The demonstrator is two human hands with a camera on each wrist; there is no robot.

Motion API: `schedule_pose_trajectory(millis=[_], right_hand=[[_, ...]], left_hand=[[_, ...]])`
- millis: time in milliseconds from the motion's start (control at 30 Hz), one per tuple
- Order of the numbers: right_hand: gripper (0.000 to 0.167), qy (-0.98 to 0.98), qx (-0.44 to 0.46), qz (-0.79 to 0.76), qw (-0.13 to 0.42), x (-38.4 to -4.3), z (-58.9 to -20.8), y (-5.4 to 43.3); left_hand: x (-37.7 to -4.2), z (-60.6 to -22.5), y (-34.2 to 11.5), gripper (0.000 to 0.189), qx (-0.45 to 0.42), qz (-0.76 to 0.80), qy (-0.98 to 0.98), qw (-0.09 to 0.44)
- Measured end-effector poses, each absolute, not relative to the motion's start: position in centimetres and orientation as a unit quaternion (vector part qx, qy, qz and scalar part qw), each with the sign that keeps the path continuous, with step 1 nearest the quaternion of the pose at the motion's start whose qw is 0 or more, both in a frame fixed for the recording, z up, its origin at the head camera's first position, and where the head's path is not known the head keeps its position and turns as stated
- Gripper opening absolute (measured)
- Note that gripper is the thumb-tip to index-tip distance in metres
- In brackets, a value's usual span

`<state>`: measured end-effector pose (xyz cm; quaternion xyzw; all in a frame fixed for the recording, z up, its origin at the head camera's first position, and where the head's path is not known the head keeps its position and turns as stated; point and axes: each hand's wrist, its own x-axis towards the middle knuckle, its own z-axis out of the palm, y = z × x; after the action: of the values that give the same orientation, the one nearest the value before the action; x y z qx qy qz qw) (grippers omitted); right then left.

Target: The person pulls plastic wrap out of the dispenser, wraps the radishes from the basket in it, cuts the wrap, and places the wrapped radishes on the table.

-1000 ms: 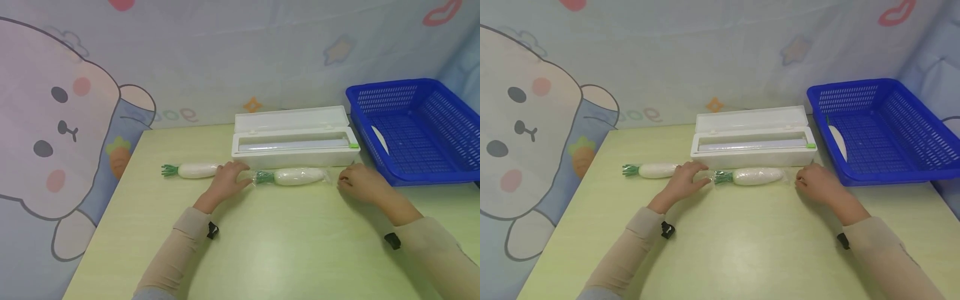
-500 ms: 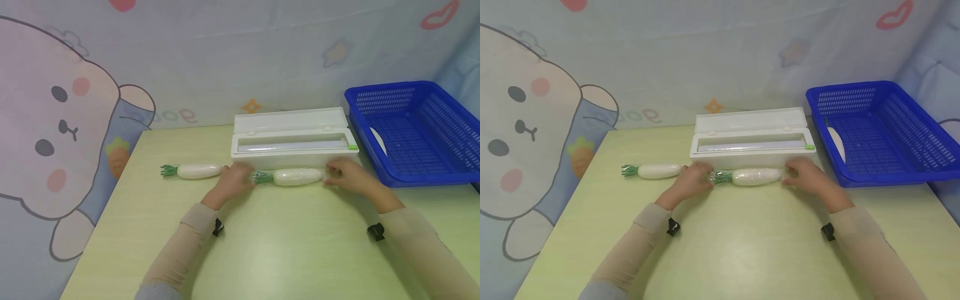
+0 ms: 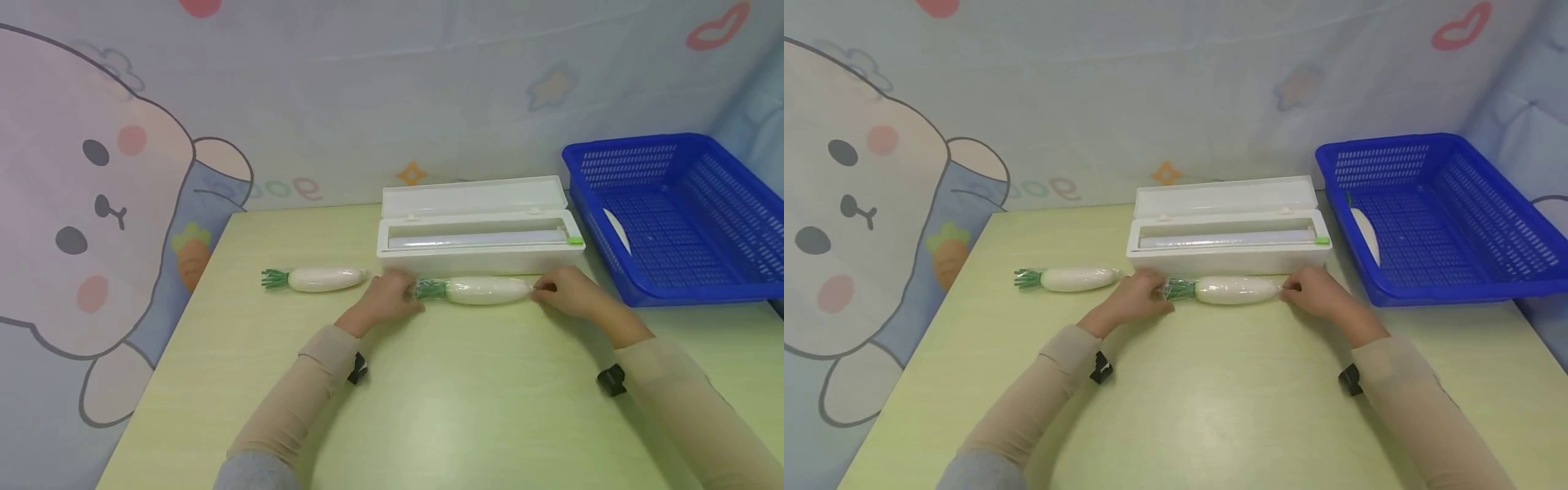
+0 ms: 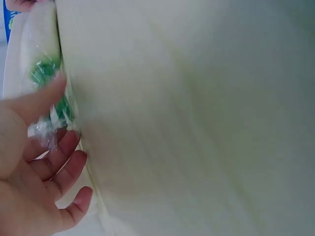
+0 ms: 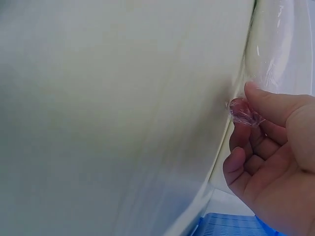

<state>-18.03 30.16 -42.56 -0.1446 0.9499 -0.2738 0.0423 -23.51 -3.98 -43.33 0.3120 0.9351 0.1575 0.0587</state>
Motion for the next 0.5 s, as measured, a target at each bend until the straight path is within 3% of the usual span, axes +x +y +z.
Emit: schedule_pose_trajectory(millis=[167, 367, 500], right_hand=[[0.011, 0.947, -0.159, -0.276, 0.047, -17.6, -42.8, 30.4], [0.011, 0.942, -0.169, -0.290, 0.030, -16.1, -42.6, 30.6], [0.011, 0.940, -0.167, -0.297, -0.029, -14.4, -41.7, 29.8]], left_hand=[[-24.1, -43.6, -4.1, 0.027, 0.334, 0.173, 0.926, 0.040], [-24.7, -43.6, -5.1, 0.022, 0.319, 0.310, 0.888, 0.114], [-24.6, -42.8, -6.4, 0.020, 0.260, 0.429, 0.852, 0.152]])
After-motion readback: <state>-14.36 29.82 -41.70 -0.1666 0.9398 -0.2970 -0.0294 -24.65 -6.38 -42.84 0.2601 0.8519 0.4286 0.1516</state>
